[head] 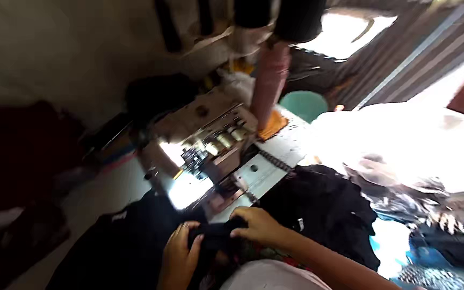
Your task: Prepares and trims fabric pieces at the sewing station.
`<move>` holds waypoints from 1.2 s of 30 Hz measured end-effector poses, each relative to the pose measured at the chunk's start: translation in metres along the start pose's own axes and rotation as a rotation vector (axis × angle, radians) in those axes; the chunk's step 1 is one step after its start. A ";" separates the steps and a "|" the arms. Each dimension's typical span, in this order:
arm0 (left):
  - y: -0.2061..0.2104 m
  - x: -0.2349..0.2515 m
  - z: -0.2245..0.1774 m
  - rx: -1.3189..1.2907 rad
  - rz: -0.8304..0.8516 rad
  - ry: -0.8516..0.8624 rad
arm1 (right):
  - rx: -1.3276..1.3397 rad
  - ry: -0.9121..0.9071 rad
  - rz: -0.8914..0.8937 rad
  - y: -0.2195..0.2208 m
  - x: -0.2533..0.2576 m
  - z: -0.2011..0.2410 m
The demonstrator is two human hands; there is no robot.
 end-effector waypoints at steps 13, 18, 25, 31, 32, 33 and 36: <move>0.001 -0.003 -0.005 -0.025 -0.086 -0.032 | 0.235 -0.160 -0.140 0.014 0.028 0.055; -0.001 -0.005 0.018 -0.580 0.086 -0.144 | 0.757 0.094 0.132 0.024 0.030 0.047; 0.005 -0.011 0.020 -0.662 0.095 -0.235 | 0.490 -0.154 0.047 0.020 0.025 0.063; 0.010 -0.017 0.012 -0.515 0.085 -0.089 | 0.283 -0.281 -0.081 0.022 0.017 0.077; 0.010 -0.018 0.010 -0.509 0.113 -0.074 | 0.231 -0.303 -0.110 0.020 0.016 0.080; 0.010 -0.020 0.007 -0.530 0.153 -0.065 | 0.181 -0.321 -0.137 0.018 0.015 0.081; 0.010 -0.026 0.005 -0.613 0.248 -0.036 | 0.096 -0.333 -0.174 0.017 0.012 0.081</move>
Point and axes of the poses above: each hand's wrist, its own x-axis towards the middle knuckle, its own y-axis out of the palm, z = x × y, the point moved 8 cm from there along x, towards the middle knuckle, and after that the axes turned 4 degrees about -y, right-handed, at the moved point
